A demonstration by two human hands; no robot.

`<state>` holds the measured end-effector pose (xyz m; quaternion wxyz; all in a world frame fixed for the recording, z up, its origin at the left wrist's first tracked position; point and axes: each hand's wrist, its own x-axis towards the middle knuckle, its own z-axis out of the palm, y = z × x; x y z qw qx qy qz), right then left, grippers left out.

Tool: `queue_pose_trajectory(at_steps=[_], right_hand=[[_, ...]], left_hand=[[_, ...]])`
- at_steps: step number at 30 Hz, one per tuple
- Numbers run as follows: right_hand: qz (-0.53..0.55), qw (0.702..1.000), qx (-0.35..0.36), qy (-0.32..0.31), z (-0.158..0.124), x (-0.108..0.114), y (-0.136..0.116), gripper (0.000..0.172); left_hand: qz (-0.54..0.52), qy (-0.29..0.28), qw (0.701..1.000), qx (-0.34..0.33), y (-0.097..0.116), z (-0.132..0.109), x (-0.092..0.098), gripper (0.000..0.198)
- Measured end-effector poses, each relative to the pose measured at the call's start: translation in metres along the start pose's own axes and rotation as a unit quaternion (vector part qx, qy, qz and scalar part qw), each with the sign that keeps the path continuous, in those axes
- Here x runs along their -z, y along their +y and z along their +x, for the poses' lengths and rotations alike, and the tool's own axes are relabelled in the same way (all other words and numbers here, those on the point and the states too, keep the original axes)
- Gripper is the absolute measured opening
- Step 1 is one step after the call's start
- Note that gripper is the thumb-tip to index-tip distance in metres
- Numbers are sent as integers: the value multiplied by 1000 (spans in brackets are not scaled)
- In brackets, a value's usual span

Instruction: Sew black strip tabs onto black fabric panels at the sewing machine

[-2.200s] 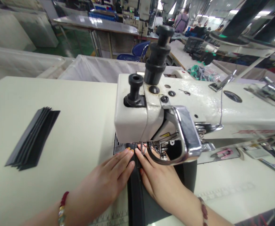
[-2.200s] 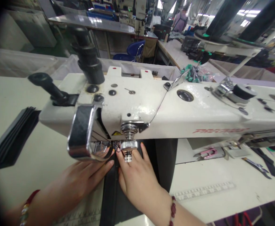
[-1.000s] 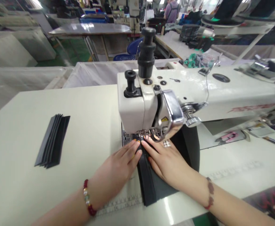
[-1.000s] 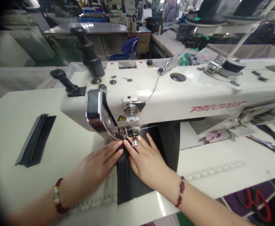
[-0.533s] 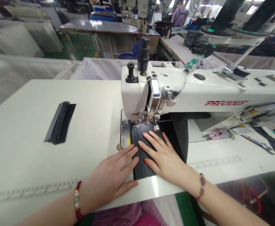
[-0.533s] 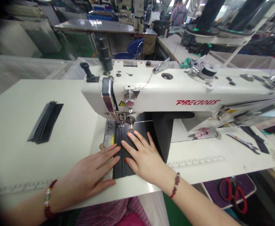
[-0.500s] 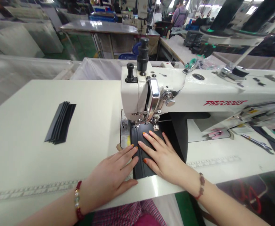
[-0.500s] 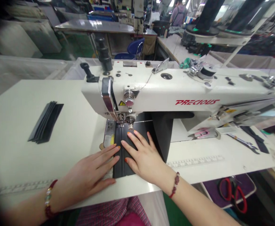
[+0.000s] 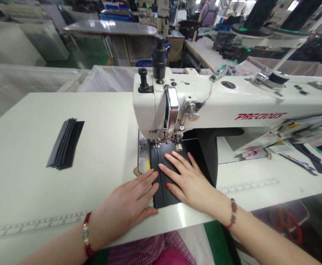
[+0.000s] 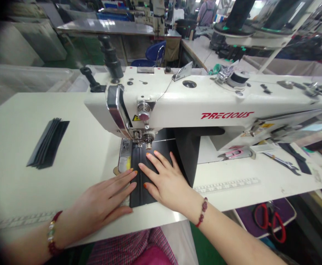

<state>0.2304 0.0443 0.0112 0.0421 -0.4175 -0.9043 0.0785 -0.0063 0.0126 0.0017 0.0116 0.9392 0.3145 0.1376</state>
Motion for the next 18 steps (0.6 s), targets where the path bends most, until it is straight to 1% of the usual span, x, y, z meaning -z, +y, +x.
queue_pose_trajectory(at_steps=[3,8,13,18], right_hand=[[0,1000,4,-5,0,1,3,52],[-1,1000,-2,-9,0,2,8,61],[1,1000,-9,-9,0,2,8,60],[2,1000,-13,-13,1,2,7,60]], left_hand=[[10,2,1000,5,2,1,-1,39],[9,-1,1000,11,4,1,-2,41],[7,6,1000,9,2,2,-1,39],[14,1,1000,4,2,3,2,40]])
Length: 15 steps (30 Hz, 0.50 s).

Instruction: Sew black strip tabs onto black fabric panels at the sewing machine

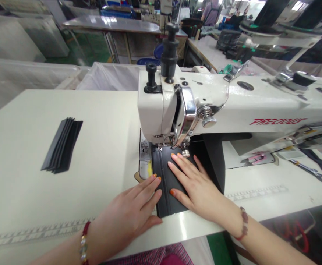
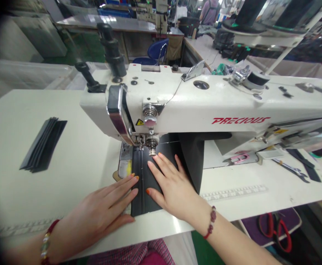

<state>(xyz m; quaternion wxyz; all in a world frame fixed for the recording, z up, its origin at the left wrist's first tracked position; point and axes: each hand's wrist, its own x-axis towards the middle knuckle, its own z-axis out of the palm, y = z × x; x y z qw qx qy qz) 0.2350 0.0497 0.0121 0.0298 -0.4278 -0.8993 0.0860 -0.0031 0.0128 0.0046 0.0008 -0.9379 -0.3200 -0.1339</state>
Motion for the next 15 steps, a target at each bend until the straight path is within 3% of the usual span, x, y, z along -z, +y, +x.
queue_pose_trajectory(at_steps=[15], right_hand=[[2,1000,-9,1,9,0,5,59]], left_hand=[[4,8,1000,1,-11,6,-2,40]])
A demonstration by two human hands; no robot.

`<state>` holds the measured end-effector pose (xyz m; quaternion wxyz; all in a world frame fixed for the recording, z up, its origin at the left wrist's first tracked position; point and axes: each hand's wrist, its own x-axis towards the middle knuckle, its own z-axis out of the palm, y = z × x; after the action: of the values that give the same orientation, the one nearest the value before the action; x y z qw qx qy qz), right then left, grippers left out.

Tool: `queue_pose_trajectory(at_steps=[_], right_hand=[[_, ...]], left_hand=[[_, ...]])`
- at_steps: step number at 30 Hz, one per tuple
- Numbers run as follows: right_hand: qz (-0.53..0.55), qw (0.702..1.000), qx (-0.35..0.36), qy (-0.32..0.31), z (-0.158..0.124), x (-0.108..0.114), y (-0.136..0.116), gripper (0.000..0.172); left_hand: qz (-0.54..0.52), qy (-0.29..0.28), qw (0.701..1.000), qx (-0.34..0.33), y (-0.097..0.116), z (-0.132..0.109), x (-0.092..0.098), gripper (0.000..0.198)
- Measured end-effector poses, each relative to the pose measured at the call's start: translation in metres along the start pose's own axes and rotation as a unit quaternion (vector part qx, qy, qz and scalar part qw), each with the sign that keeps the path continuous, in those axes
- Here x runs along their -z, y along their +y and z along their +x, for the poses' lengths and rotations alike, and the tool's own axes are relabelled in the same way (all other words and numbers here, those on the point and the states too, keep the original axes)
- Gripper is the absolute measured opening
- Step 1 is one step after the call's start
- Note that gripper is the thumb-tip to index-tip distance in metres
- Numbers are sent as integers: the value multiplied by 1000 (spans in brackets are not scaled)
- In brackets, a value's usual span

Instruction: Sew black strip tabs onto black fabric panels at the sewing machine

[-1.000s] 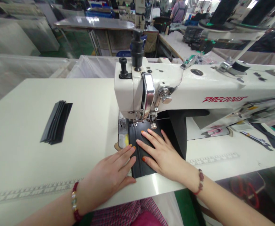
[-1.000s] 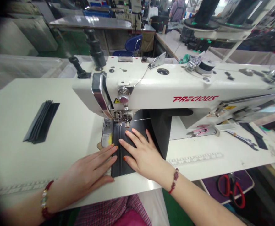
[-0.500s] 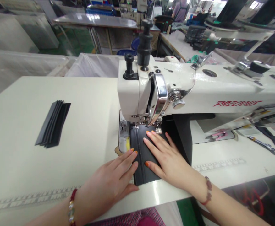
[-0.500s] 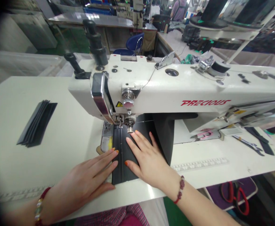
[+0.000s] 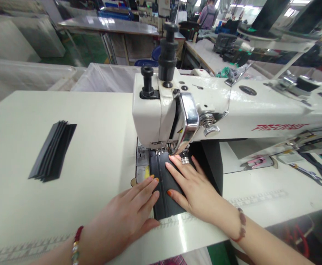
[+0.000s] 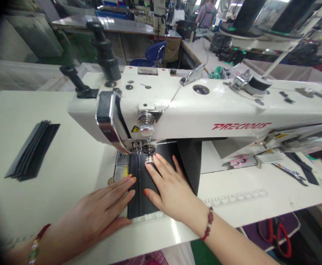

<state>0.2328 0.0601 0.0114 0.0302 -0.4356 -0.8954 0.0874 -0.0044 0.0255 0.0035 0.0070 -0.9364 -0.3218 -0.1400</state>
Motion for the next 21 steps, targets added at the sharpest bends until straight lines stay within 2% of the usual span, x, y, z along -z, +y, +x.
queue_pose_trajectory(at_steps=[8,13,21], right_hand=[[17,1000,-5,22,13,1,6,57],[10,1000,0,24,21,3,10,57],[-6,999,-1,50,31,1,17,48]], left_hand=[[-5,-7,1000,-2,-14,6,-4,40],[-3,9,1000,-12,-23,9,-6,38],[2,8,1000,-17,-37,14,-9,40]])
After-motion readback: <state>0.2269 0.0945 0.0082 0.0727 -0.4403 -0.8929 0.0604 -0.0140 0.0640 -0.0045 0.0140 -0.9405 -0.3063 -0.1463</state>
